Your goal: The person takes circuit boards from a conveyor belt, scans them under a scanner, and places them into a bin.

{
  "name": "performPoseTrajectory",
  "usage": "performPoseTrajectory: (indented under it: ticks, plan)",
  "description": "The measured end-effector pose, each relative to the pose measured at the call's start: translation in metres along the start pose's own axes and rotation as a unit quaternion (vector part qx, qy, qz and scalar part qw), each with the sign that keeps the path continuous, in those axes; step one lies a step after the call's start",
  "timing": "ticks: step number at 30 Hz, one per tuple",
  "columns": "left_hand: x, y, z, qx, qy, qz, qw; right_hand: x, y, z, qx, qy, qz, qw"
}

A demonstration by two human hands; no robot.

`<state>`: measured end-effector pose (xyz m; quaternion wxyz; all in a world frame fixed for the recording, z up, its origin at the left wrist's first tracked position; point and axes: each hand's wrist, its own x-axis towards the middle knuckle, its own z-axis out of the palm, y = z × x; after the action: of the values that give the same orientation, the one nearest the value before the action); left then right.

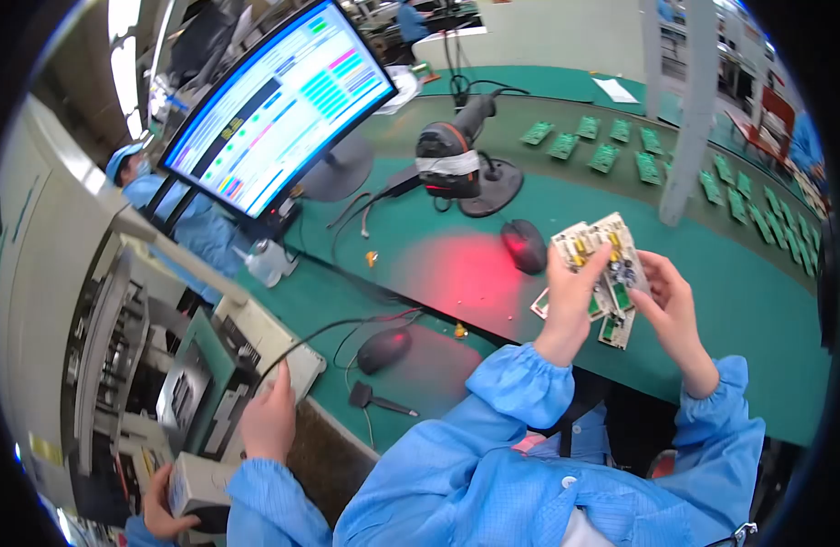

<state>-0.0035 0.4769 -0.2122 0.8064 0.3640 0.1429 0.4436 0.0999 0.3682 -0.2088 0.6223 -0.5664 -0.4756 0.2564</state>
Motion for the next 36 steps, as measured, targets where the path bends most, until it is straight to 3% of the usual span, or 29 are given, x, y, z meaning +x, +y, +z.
performPoseTrajectory:
  ticks: [4,13,17,21,23,24,27,29,30,33,35,36]
  plan:
    - [-0.010,0.003,-0.002,-0.008,-0.014,-0.030,0.999,-0.005,-0.016,-0.005,0.081,-0.046,0.093,0.991]
    - [-0.029,0.002,-0.022,-0.013,-0.042,-0.069,0.997,-0.019,-0.007,0.007,0.095,-0.036,0.111,0.989]
    - [-0.015,0.000,-0.034,0.026,-0.004,-0.056,0.998,-0.014,-0.003,0.008,0.109,-0.092,0.104,0.984]
    - [0.043,0.009,-0.017,0.025,0.001,-0.071,0.997,-0.001,-0.003,-0.006,0.071,-0.042,0.077,0.994]
    - [0.106,-0.004,-0.022,0.103,-0.019,-0.073,0.992,0.010,0.014,-0.025,-0.152,-0.004,-0.055,0.987]
    - [0.140,-0.010,-0.024,0.134,-0.025,-0.056,0.989,0.013,0.020,-0.030,-0.196,0.051,-0.094,0.975]
    - [0.244,-0.023,-0.025,0.230,-0.065,0.052,0.970,0.014,0.053,-0.056,-0.269,0.088,-0.177,0.943]
    - [0.313,-0.025,-0.038,0.406,-0.062,0.145,0.900,0.011,0.064,-0.063,-0.263,0.101,-0.165,0.945]
    - [0.325,-0.015,-0.034,0.522,-0.030,0.167,0.836,0.011,0.069,-0.065,-0.257,0.099,-0.155,0.949]
    - [0.359,0.003,-0.034,0.789,0.013,0.215,0.576,0.013,0.072,-0.065,-0.335,0.062,-0.178,0.923]
    - [0.395,0.004,-0.056,0.877,-0.010,0.210,0.431,0.015,0.075,-0.064,-0.371,0.053,-0.210,0.903]
    - [0.410,0.004,-0.066,0.898,-0.015,0.212,0.385,0.015,0.077,-0.064,-0.366,0.041,-0.198,0.908]
